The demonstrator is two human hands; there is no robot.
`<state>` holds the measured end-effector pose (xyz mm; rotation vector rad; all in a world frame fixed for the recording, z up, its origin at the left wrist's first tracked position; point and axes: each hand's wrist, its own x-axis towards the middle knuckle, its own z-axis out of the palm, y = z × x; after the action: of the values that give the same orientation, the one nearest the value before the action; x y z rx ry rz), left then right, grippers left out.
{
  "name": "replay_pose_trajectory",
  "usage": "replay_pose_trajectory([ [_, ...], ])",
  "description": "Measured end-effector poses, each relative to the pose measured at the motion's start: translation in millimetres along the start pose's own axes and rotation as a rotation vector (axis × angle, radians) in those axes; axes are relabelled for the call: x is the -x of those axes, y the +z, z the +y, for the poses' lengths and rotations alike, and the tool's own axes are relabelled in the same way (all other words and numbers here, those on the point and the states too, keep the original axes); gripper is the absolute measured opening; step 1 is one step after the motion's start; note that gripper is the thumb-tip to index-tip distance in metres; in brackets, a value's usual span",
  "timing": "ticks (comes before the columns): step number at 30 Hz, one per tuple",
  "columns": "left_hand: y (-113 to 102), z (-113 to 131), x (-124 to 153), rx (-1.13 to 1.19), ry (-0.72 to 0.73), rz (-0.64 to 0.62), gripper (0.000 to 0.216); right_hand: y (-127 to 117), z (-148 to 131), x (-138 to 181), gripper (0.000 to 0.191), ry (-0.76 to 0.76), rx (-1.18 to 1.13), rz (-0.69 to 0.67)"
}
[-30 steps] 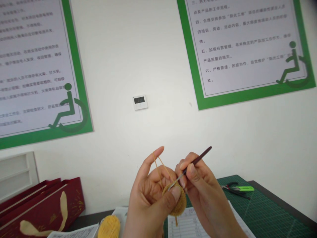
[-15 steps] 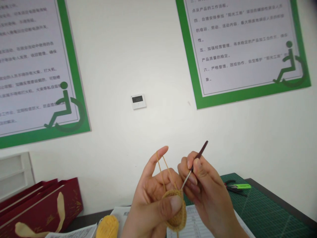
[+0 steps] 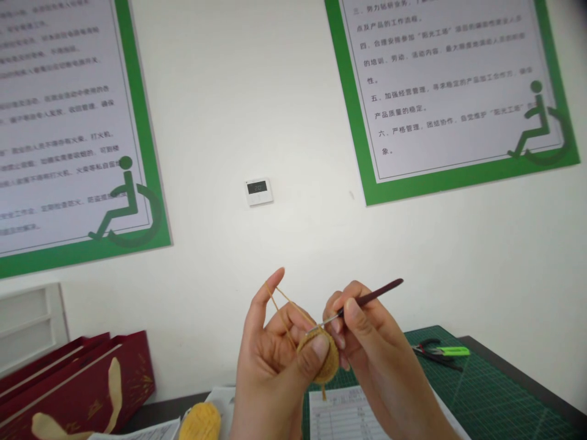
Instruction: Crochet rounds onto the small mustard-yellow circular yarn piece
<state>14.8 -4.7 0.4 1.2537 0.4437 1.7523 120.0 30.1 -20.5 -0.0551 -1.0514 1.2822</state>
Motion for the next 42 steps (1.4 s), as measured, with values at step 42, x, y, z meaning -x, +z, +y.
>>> replay_pose_trajectory([
  [42,-76,-141,26,-0.021,-0.304,-0.104,0.028,-129,103,47,0.017,-0.059,0.47,0.3],
])
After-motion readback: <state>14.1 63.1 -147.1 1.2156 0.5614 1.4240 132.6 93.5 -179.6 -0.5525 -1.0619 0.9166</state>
